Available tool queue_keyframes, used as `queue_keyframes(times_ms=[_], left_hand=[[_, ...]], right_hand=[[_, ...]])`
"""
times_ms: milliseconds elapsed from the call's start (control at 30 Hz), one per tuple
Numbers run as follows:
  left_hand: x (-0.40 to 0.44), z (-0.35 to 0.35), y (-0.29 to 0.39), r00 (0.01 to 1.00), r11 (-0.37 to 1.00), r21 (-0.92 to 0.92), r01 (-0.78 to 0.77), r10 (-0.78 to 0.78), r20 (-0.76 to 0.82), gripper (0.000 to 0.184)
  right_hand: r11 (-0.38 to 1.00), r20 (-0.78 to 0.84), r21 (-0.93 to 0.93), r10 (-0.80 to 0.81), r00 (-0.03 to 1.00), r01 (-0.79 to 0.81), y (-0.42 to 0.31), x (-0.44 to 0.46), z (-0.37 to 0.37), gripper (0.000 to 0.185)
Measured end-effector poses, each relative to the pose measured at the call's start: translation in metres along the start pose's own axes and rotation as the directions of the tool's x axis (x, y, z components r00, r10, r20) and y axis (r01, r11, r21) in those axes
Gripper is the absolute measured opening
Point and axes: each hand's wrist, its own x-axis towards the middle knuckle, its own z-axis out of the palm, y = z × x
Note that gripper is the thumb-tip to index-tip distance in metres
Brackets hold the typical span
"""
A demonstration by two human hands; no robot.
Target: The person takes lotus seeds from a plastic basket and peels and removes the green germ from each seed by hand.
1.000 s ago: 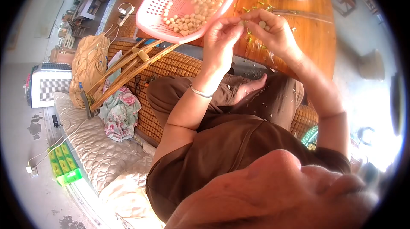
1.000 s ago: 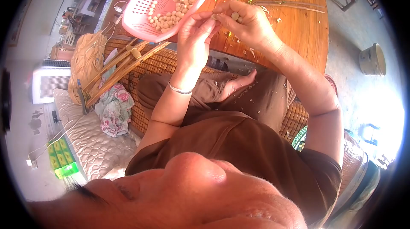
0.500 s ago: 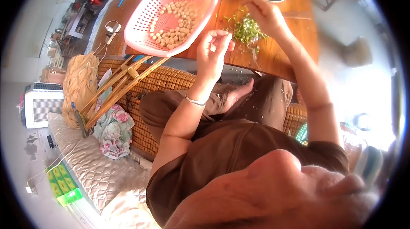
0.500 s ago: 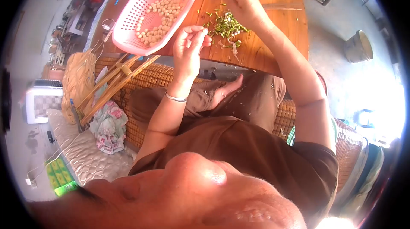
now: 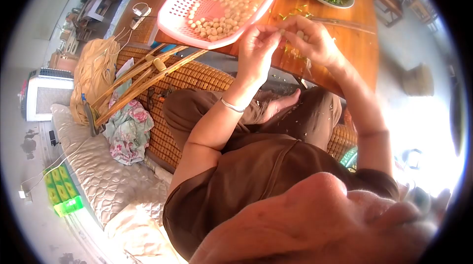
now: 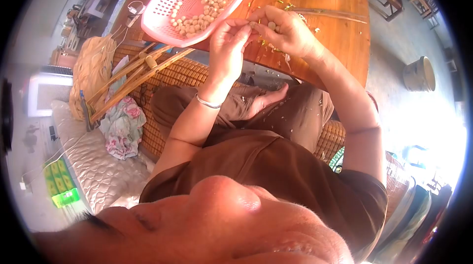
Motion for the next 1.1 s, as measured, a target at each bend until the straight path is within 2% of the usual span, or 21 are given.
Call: queue_keyframes(times_ms=[133, 300, 433, 533, 600, 833, 1033, 1100], left_hand=[[-0.001, 0.003, 0.003, 1.0, 0.999, 0.034, -0.005, 0.005, -0.018, 0.009], [-0.003, 0.005, 0.004, 0.998, 0.988, 0.139, -0.06, 0.064, -0.024, 0.008], [-0.005, 0.009, 0.006, 0.992, 0.98, 0.18, -0.091, 0.104, -0.068, 0.008], [-0.005, 0.007, 0.005, 0.99, 0.974, 0.199, -0.109, 0.125, -0.069, 0.007], [-0.005, 0.007, 0.005, 0.989, 0.973, 0.202, -0.115, 0.131, -0.072, 0.006], [-0.007, 0.005, 0.008, 0.994, 0.971, 0.228, -0.075, 0.091, -0.062, 0.007], [-0.007, 0.005, 0.002, 0.992, 0.968, 0.24, -0.079, 0.101, -0.079, 0.008], [-0.006, 0.004, 0.001, 0.99, 0.964, 0.249, -0.09, 0.113, -0.08, 0.008]], right_hand=[[0.997, -0.049, 0.063, -0.046, 0.998, 0.049, 0.001, -0.001, 0.004, 0.016], [0.999, 0.014, 0.028, 0.036, 0.999, -0.036, -0.008, -0.002, 0.0, 0.016], [1.0, 0.005, -0.006, -0.001, 1.0, 0.001, -0.008, -0.002, 0.001, 0.015], [0.999, 0.026, 0.023, 0.048, 0.999, -0.048, -0.012, -0.003, 0.001, 0.017], [0.999, 0.003, -0.031, -0.026, 1.0, 0.026, -0.012, -0.003, 0.002, 0.015], [0.999, -0.001, -0.005, -0.036, 0.999, 0.036, -0.013, -0.004, 0.004, 0.013], [0.997, 0.001, -0.068, -0.032, 0.999, 0.032, -0.016, -0.005, 0.006, 0.012], [0.989, -0.04, -0.125, -0.079, 0.996, 0.073, -0.016, -0.006, 0.009, 0.012]])
